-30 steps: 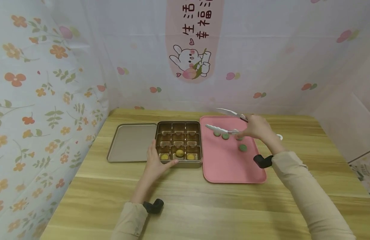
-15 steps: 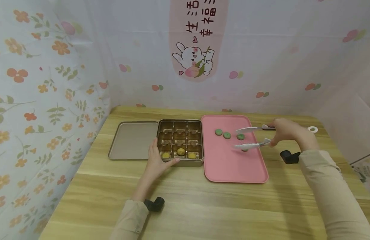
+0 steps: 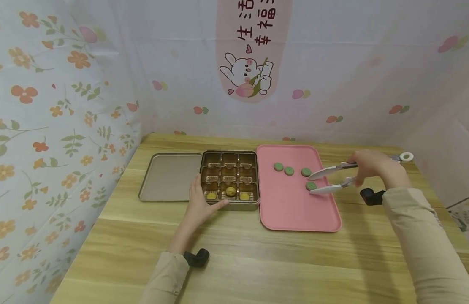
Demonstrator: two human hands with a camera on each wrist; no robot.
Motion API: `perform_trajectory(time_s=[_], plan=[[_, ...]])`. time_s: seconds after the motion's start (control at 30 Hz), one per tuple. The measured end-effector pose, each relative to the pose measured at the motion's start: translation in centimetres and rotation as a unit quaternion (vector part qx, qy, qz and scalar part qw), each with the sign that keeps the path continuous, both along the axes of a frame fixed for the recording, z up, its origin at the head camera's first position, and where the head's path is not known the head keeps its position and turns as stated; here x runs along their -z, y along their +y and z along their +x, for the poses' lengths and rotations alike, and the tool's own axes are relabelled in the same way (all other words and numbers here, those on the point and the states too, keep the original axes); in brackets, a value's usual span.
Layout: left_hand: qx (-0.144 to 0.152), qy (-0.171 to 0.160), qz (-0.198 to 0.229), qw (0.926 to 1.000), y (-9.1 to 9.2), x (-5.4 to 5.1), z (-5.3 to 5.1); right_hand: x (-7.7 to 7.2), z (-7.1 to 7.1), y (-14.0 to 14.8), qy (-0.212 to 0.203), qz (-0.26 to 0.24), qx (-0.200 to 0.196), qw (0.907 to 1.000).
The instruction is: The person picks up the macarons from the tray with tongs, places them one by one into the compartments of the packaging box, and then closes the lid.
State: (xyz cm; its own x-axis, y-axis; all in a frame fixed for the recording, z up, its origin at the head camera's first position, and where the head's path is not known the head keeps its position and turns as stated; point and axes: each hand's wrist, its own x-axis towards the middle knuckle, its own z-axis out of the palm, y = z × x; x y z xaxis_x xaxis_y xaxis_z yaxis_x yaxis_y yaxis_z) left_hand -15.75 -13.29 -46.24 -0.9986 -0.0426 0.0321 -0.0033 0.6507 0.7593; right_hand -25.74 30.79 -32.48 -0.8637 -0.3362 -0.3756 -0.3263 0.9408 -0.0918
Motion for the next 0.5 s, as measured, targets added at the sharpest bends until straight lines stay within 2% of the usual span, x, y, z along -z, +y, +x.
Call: perform_trajectory(time_s=[0.2,0.5], plan=[[0.0,-0.001,0.003,1.0,0.04,-0.08,0.03,0.1,0.06,0.23,0.028,0.025,0.002,0.9993],[-0.001,-0.011,0.001,0.9999,0.06,-0.21,0.01,0.26,0.17,0.3,0.034,0.015,-0.006,0.9993]])
